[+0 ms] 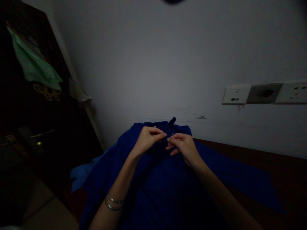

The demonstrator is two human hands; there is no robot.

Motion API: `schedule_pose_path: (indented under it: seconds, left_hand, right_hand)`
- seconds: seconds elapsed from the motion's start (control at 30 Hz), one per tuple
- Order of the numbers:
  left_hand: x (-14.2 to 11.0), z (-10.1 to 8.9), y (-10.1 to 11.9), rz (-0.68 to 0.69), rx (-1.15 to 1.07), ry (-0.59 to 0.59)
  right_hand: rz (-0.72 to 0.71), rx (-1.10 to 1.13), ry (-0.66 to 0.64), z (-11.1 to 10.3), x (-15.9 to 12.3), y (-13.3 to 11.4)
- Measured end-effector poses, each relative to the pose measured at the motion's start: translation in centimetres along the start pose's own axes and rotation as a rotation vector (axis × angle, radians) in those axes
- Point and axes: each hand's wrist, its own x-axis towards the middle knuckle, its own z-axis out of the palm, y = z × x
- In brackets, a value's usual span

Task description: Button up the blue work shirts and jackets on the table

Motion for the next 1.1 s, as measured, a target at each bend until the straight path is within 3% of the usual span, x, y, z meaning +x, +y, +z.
schedule_pose_path:
  seconds: [0.33,0.53,0.8,1.1]
  left_hand:
    - [-0.3,0.1,0.0,0.184,0.077,-0.102]
    - [-0.2,-0.1,-0.1,0.323,0.237,-0.126]
    - [0.1,-0.8,-1.0,0.485,0.458,-0.163]
    - [-0.3,0.0,-1.0,0.578,0.614,-0.259]
  right_hand:
    - [0.069,0.182,-0.004,0.0,-0.1,0.0]
    - [-0.008,0.303,0.032,0.2,0.2,0.7]
    - [0.063,0.553,-0.033,-0.3,0.8,1.2]
    - [0.094,0.464,-0.002,-0.4,0.8,1.0]
